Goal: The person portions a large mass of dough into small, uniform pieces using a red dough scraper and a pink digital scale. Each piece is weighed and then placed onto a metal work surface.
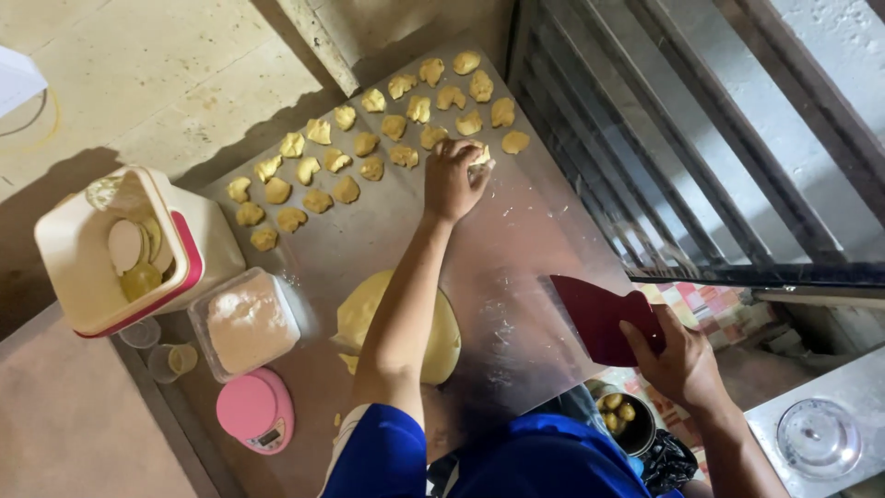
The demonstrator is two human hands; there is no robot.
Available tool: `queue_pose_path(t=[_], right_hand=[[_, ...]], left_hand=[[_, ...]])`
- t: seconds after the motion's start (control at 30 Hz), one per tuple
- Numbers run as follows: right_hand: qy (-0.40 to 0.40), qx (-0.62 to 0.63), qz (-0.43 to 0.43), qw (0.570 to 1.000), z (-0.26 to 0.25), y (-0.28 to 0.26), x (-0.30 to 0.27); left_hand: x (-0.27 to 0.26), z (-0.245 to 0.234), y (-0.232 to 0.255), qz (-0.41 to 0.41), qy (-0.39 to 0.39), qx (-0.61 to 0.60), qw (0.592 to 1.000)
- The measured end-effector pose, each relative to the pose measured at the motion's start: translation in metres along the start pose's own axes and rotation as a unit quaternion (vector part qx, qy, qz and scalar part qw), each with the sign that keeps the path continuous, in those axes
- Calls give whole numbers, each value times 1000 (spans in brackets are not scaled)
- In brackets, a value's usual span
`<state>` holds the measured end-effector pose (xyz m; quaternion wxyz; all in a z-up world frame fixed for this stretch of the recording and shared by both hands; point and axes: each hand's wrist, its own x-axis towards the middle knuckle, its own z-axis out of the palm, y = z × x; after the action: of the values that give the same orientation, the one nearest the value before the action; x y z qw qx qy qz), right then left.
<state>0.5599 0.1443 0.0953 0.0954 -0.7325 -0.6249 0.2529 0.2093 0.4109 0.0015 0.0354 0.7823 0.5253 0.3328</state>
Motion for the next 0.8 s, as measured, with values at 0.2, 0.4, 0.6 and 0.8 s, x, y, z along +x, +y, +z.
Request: queue_pose_path(t=[0.2,0.4,0.6,0.8], right_hand=[[48,54,-117,991,14,-8,15],[-36,97,-186,977,19,-87,18],[-110,-7,-444,889,47,-175,0],[-151,-123,-554,810,73,-231,-10]], left_hand=[[-16,-18,14,45,54,-36,997],[-102,-127,46,-109,219,-67,967],[-270,-217,98,-229,193,82,951],[-342,-226,135,-264,120,24,957]])
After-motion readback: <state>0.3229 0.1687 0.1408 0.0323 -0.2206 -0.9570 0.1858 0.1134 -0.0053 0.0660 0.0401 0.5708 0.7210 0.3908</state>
